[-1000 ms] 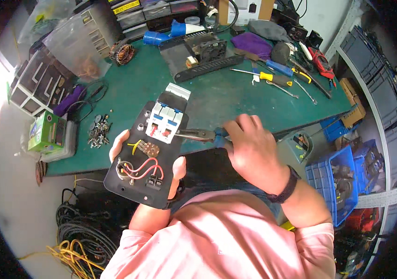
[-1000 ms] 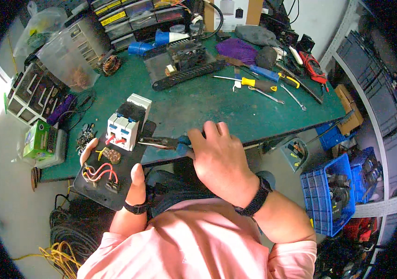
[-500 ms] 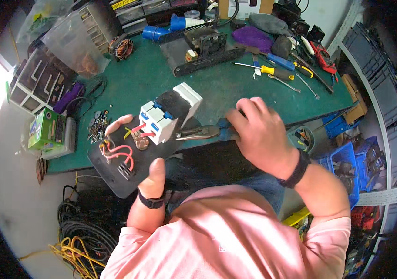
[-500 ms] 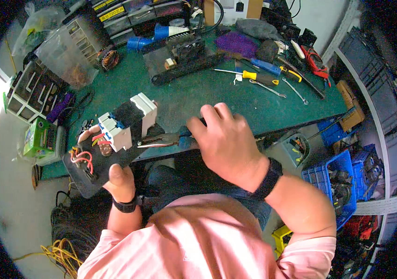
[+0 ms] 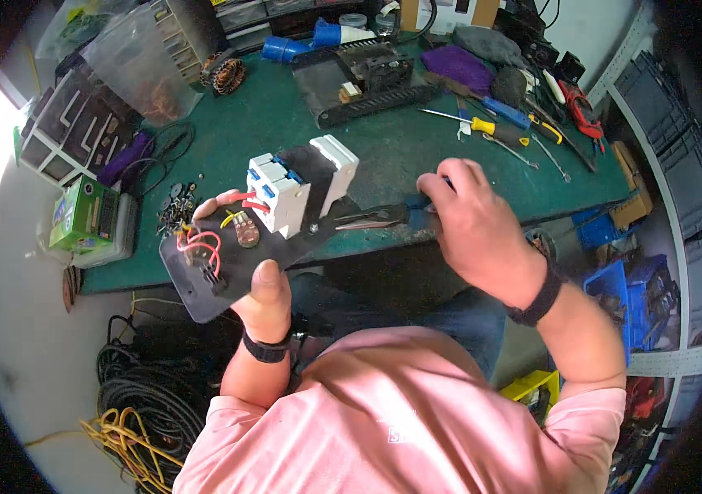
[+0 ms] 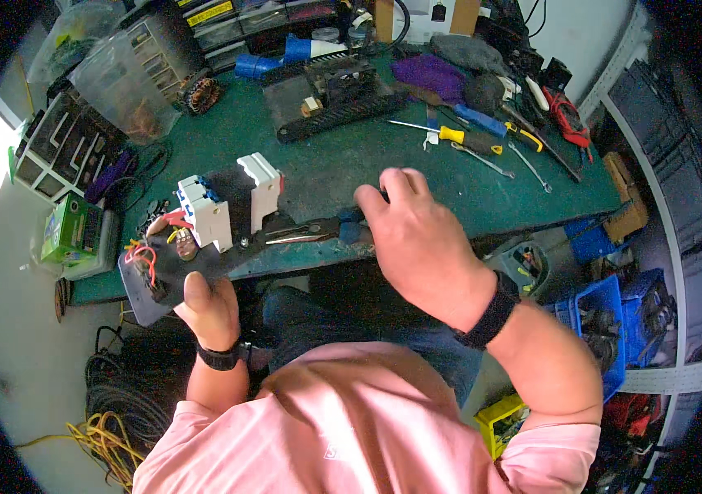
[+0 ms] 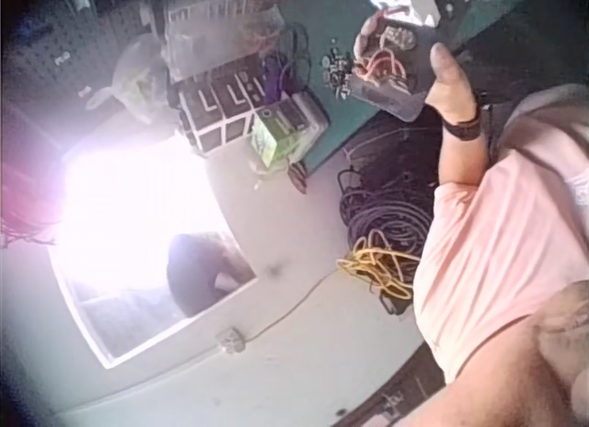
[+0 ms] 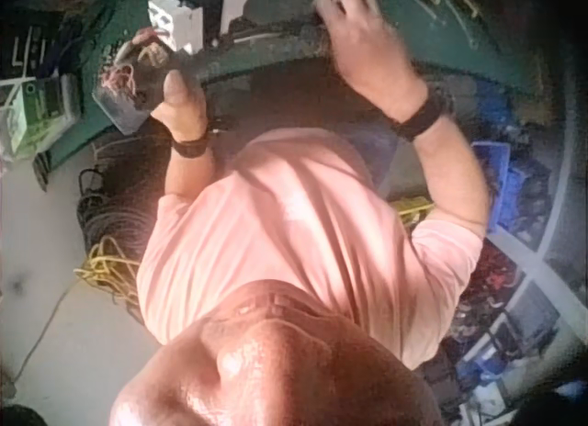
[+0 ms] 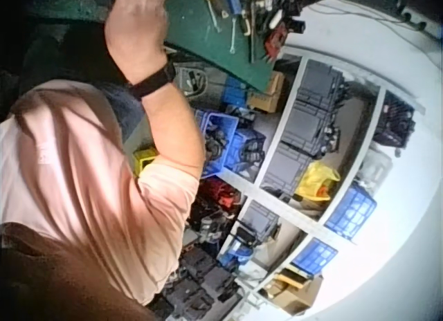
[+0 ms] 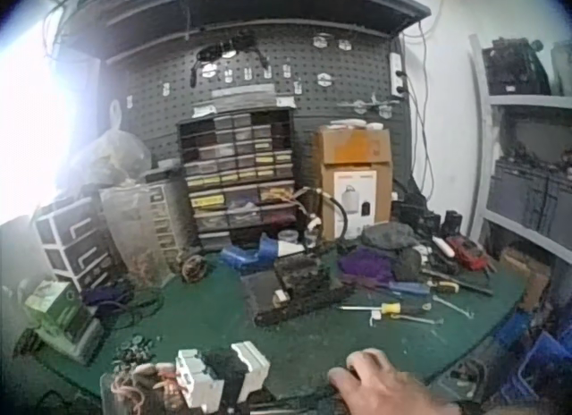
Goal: The person works on a small electrical component mounted on a black base, using pliers and a screwdriver to adjust wires and tighten screws. The person manipulates the component and tools on a green workbench, occasionally picking up a wrench to assist with the assembly.
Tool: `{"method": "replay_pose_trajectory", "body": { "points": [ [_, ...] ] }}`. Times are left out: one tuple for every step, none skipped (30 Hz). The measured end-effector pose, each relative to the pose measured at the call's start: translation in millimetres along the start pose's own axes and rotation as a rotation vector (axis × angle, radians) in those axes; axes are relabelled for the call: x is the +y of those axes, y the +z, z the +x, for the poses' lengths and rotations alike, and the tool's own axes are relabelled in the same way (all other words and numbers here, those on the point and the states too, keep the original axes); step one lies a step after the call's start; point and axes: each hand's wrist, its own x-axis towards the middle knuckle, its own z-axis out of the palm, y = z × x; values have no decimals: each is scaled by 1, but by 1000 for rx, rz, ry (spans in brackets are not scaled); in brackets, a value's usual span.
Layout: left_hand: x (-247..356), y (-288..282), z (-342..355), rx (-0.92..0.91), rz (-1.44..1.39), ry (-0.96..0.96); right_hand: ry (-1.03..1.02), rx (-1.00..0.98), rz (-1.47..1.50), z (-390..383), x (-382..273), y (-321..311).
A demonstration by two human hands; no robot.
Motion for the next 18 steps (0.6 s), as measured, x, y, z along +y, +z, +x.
{"method": "replay_pose_trajectory", "body": {
  "points": [
    [-1,1,0,17,95,75,34,-10,43,-3,-3,3],
    [-2,4,0,33,190,150,69,-20,85,-5,-6,5],
    [-2,6,1,50,285,225,72,-13,95,-5,-8,6],
    [1,5,-1,48,377,241,77,-4,109,-5,-11,7],
    [4,4,-3,41,355,204,82,4,122,-4,-13,8],
    [8,4,-5,34,334,166,81,4,145,-1,-15,6],
    [10,4,-6,27,311,128,78,7,149,1,-16,7],
    [13,8,-6,29,297,132,77,11,152,2,-16,7],
    [13,8,-7,30,307,136,75,14,155,2,-17,7],
    [14,8,-8,33,318,141,70,18,153,3,-18,7],
    [14,7,-9,35,329,146,65,22,151,4,-18,6],
    [15,5,-10,28,356,137,61,26,149,4,-19,5],
    [15,7,-10,24,420,184,71,17,154,4,-20,5],
    [14,10,-10,20,484,230,82,9,158,3,-21,6],
    [14,12,-11,17,548,277,93,0,163,3,-21,6],
    [13,10,-10,1,559,297,93,11,155,2,-22,6],
    [15,13,-11,6,554,280,93,22,146,3,-23,7],
    [17,16,-11,12,550,262,93,33,138,3,-23,7]
  ]
}}
